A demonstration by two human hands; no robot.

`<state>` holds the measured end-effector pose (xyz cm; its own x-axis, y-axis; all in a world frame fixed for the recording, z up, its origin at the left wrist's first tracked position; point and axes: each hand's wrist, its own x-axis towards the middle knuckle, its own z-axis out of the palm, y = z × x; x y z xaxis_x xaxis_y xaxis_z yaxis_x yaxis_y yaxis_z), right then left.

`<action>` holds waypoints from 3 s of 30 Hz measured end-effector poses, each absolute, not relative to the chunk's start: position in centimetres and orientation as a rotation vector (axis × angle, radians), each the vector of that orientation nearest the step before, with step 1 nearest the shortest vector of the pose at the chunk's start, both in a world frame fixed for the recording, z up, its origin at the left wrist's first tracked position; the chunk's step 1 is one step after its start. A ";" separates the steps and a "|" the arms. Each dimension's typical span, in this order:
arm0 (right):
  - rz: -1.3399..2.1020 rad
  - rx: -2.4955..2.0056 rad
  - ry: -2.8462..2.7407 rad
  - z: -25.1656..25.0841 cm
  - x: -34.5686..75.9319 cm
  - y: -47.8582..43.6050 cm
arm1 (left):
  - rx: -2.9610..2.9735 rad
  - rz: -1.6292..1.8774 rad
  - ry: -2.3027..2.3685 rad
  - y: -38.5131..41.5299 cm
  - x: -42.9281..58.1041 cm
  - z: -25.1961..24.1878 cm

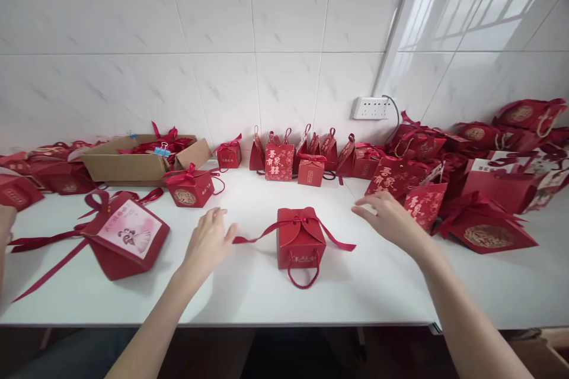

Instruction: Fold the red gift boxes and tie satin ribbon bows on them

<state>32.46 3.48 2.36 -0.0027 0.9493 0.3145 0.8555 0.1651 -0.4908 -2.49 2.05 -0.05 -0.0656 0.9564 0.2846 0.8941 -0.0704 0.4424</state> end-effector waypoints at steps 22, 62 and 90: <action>1.543 -1.064 -1.518 -1.5 28.9 3.8 | 1.359 0.820 0.985 4.1 0.6 -2.4; 0.996 -0.983 -1.515 -0.2 21.5 4.8 | 2.679 0.352 1.380 3.3 3.0 8.6; 0.978 -1.017 -1.522 0.6 21.2 4.1 | 2.437 0.160 1.435 4.8 1.6 7.5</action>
